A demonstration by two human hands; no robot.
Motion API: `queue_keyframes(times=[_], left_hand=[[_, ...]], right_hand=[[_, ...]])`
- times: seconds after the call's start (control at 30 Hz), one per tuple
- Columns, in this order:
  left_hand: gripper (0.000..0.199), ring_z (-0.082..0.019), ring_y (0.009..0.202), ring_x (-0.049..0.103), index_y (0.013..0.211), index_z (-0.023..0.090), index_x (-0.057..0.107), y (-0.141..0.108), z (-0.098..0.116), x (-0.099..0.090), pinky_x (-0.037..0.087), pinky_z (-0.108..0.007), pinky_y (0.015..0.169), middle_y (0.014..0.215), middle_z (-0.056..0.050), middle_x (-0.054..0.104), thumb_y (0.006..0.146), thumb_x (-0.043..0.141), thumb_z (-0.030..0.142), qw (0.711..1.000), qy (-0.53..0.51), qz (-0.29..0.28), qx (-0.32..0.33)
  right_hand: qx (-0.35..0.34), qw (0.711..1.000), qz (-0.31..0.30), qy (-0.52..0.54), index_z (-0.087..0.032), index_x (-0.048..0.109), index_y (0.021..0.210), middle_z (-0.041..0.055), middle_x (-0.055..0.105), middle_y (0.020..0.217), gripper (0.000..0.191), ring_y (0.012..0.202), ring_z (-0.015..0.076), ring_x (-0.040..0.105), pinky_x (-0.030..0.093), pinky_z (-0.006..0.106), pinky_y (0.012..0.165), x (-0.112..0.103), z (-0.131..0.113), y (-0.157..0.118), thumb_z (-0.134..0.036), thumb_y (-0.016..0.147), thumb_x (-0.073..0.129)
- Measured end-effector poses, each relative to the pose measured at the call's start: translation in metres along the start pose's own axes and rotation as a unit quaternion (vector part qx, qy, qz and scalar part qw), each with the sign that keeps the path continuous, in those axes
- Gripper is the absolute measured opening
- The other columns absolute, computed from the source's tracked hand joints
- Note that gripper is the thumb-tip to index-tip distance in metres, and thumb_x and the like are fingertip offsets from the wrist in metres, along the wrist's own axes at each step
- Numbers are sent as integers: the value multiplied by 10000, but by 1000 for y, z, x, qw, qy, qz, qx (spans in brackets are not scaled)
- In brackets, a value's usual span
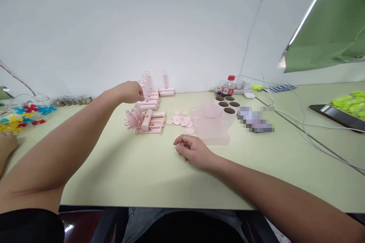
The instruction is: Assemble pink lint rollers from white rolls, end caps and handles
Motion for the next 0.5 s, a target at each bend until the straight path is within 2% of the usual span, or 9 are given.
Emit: queue_keyframes(times=[0.1,0.2,0.27,0.33,0.4,0.43,0.5], left_hand=[[29,-308,822,656,703,251,707,-5,-16,13,465,-363,713,800,-76,706,693,686,267,995,50,-87,4],[82,-289,800,654,754,248,710,-9,-17,13,462,-346,677,840,-67,722,719,649,291,998,40,-51,3],[116,-275,779,651,768,251,720,-15,-2,11,461,-337,662,817,-50,720,729,628,310,999,18,-18,28],[148,-259,762,649,775,257,731,-26,21,9,460,-327,655,791,-34,717,745,602,324,997,-8,-3,75],[177,-239,736,646,788,259,735,-43,46,10,454,-315,634,780,-23,720,769,572,325,991,-31,-8,127],[185,-229,716,643,789,261,733,-53,55,11,448,-311,618,773,-20,723,780,560,325,989,-40,-11,140],[224,-222,693,643,791,261,731,-72,69,18,438,-315,600,762,-23,725,815,517,323,986,-46,-11,160]], right_hand=[[1,1000,-2,-3,-181,598,930,-44,499,666,159,547,96,475,378,232,511,-1,1,0,-322,858,607],[-13,1000,-7,-21,-181,601,928,-46,495,651,154,539,95,472,371,228,510,3,3,1,-322,869,583],[-40,998,-11,-50,-184,612,931,-44,506,645,166,540,98,476,367,230,514,5,-1,1,-335,879,567],[-93,989,-1,-114,-189,630,923,-28,552,660,171,569,111,502,383,242,543,-1,-14,0,-340,881,561],[-174,960,55,-214,-191,647,881,7,626,714,143,649,137,556,419,265,623,-19,-36,-5,-308,867,566],[-209,938,114,-253,-191,647,851,30,659,765,134,699,152,583,434,279,671,-35,-49,-10,-284,865,552],[-214,882,295,-300,-192,644,840,49,675,799,129,723,171,600,442,293,697,-78,-71,-22,-262,850,536]])
Point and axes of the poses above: each hand's wrist, its own y-axis towards the middle knuckle, its own x-axis out of the palm, z = x × y, the point moved 4 cm from there along y, towards the middle knuckle
